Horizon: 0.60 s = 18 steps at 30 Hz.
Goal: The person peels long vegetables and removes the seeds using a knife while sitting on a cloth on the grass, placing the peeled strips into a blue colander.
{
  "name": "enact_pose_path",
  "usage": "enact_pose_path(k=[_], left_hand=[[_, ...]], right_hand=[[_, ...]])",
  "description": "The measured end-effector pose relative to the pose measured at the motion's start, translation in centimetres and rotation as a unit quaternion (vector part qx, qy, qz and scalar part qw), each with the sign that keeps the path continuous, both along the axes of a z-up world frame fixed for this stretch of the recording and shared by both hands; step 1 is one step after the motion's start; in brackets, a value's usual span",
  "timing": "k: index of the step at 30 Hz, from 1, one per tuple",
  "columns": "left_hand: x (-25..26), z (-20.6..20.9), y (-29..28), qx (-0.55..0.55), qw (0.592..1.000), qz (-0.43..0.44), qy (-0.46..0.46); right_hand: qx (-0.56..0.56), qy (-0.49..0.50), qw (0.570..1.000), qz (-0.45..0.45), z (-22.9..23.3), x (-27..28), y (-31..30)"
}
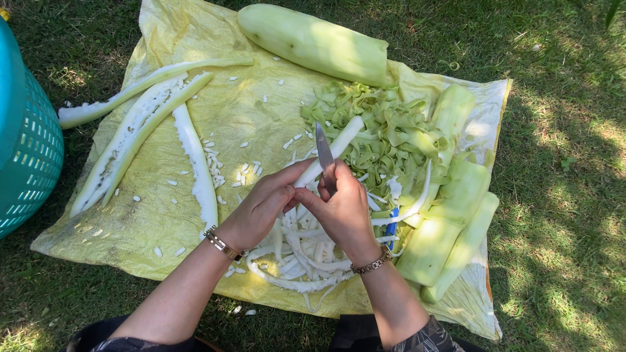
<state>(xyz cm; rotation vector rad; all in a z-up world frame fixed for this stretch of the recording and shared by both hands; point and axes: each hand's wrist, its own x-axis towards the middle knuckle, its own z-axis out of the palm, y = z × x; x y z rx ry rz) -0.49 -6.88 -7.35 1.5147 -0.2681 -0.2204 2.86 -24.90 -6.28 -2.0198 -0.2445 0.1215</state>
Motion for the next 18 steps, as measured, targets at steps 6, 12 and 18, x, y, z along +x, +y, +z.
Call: enact_pose_path(k=[6,12,18], left_hand=[[-0.2,2.1,-0.4,0.072,0.994,0.012,-0.086],[-0.2,1.8,-0.4,0.121,0.99,0.026,-0.073],[0.0,0.9,-0.5,0.072,0.996,0.008,-0.053]], right_hand=[[-0.017,-0.005,1.0,-0.003,0.3,-0.8,0.5],[-0.039,-0.087,0.995,0.013,-0.2,-1.4,1.1],[-0.037,-0.051,0.998,-0.002,-1.6,-1.8,1.5]])
